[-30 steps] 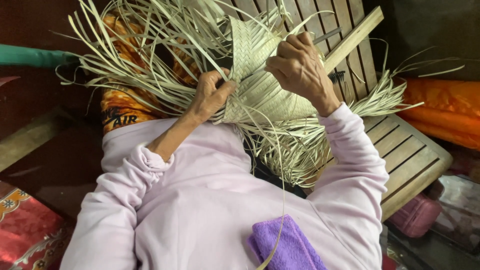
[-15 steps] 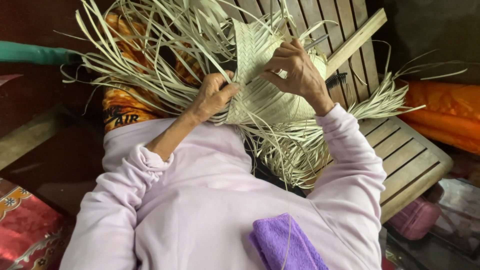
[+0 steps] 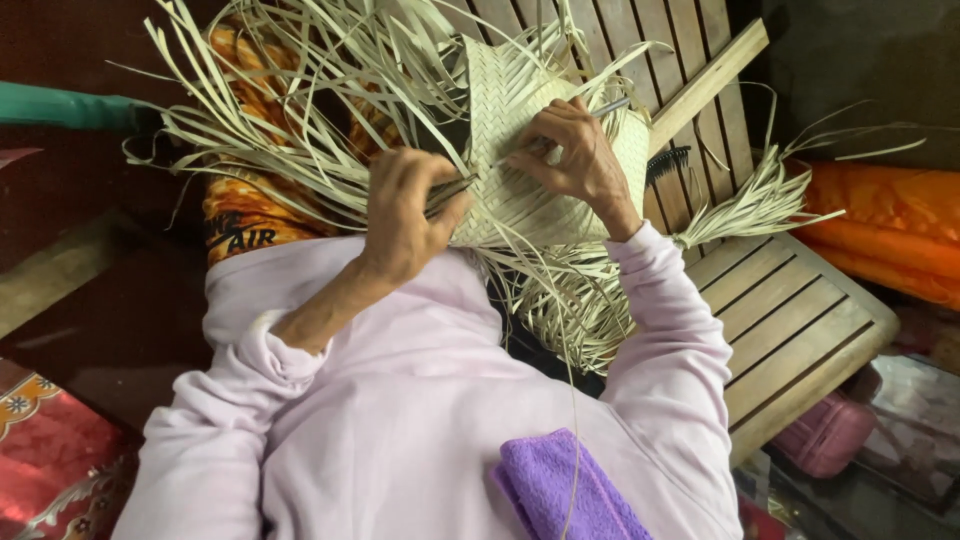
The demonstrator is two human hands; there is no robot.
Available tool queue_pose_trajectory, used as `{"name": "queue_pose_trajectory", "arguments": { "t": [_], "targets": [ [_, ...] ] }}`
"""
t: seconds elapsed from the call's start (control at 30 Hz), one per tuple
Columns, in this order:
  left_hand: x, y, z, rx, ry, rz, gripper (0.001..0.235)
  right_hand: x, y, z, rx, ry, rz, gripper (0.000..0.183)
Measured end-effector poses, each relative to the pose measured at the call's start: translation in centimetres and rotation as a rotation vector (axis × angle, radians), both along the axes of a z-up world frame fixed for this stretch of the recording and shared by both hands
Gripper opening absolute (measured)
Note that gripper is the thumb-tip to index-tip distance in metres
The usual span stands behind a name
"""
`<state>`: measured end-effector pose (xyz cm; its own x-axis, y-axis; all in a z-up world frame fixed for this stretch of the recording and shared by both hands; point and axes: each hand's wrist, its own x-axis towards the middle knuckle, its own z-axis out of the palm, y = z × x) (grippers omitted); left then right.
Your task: The person weaves a basket by hand, interlacing dried plant strips into a partially completed basket resting on their lap. They repeatedly pull and tuck strips to form a tight pattern.
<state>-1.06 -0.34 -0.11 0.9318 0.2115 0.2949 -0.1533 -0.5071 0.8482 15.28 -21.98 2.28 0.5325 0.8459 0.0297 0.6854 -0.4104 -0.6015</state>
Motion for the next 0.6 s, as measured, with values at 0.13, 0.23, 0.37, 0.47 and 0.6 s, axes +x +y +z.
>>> {"name": "queue_pose_trajectory", "arguments": {
  "t": [0.13,0.23,0.37,0.47,0.6],
  "targets": [
    [-0.2,-0.6,0.4,0.159,-0.057,-0.138,0.044,-0.3,0.1,-0.6,0.01,-0.027,-0.008,0.021],
    [0.4,-0.8,-1.2,-0.05,-0.129,-0.169,0.009,-0.4,0.1,-0.4,0.121,0.087,-0.04,0.024],
    [-0.1,-0.7,-1.7,-0.059,-0.111,-0.247,0.035,-0.8,0.0,-0.6,0.137,0.093,-0.079,0.026],
    [-0.1,-0.7,-1.1,-0.039,-0.1,-0.247,0.031,-0.9,0.3,-0.5,0.146,0.094,-0.082,0.027],
    [-0.1,-0.6,-1.5,-0.169,-0.069,-0.217,0.008,-1.2,-0.1,-1.1,0.152,0.088,-0.097,0.027]
  ]
}}
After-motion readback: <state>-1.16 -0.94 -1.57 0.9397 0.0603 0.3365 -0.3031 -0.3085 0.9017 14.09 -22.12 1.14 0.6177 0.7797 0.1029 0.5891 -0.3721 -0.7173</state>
